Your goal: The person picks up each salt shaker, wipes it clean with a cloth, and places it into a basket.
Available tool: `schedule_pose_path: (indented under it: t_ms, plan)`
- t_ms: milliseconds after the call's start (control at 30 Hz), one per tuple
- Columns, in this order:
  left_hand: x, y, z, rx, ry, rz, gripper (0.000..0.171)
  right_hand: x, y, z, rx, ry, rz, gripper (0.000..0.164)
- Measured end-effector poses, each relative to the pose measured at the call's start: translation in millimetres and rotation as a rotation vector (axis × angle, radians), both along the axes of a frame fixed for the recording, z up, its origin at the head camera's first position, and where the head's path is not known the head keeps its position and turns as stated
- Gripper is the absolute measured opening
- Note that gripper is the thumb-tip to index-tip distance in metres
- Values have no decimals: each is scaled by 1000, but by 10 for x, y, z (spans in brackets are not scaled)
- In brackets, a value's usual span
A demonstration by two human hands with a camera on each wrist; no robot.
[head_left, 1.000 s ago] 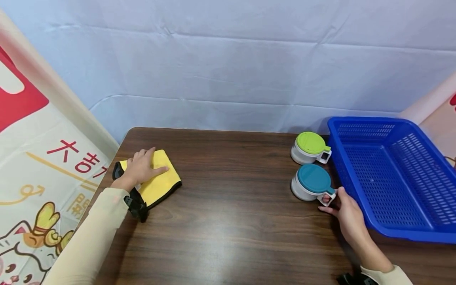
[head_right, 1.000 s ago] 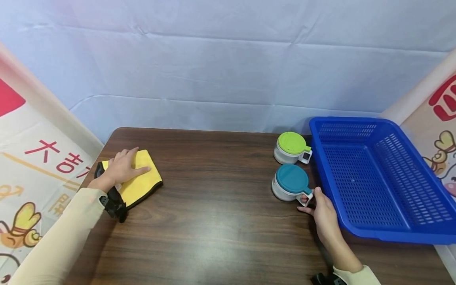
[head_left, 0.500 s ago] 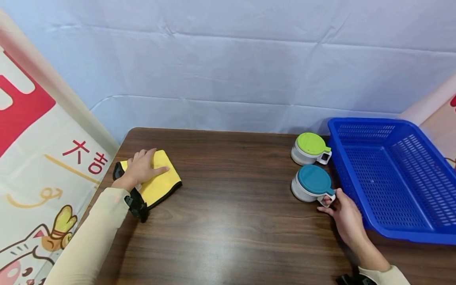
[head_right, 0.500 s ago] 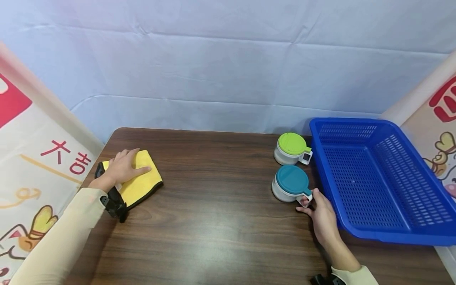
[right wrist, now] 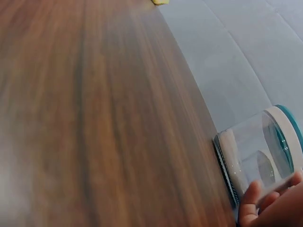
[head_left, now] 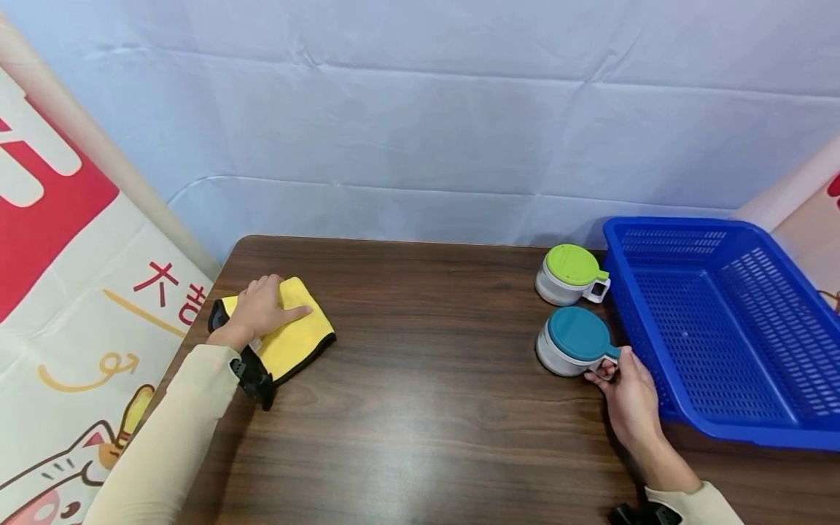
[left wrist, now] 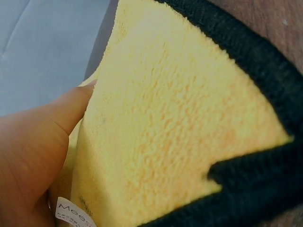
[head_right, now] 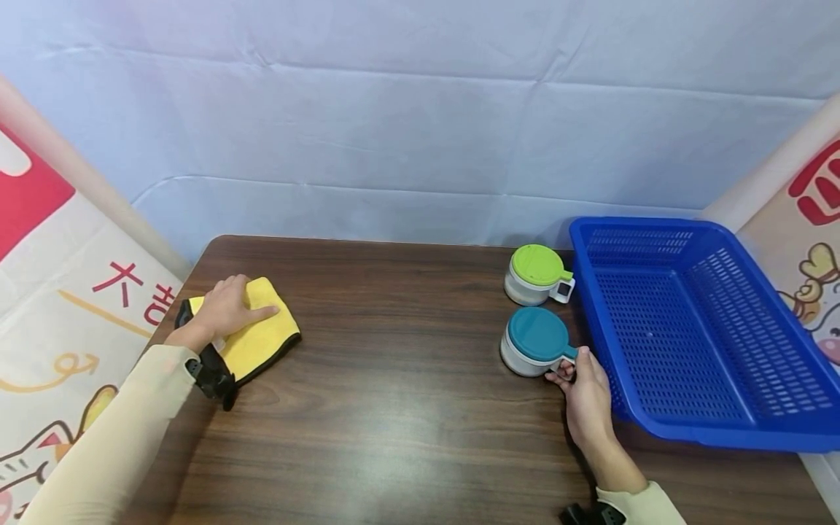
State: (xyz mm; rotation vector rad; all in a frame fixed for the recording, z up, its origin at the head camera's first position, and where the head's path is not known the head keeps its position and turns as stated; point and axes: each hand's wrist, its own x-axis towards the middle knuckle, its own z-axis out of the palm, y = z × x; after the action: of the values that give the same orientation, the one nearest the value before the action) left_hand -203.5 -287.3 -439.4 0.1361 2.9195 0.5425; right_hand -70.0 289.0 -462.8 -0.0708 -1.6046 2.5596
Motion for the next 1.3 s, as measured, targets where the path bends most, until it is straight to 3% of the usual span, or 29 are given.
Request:
schedule_pose_path:
  t_ms: [333, 500, 700, 967, 1300]
  plan:
    - [0, -11, 48, 45, -57, 18, 92, -45, -84, 2, -17, -18, -110, 38]
    - [-13, -16, 65, 73, -51, 25, 89, -50, -124, 19, -36, -18, -146, 40]
    - [-11, -27, 131, 125, -23, 31, 75, -45, -166, 71, -39, -44, -128, 42]
    - [48, -31, 253, 209, 37, 39, 75, -45, -238, 169, 51, -122, -76, 46]
    - [87, 143, 382, 207, 101, -8, 69, -66, -354, 293, 41, -146, -42, 49]
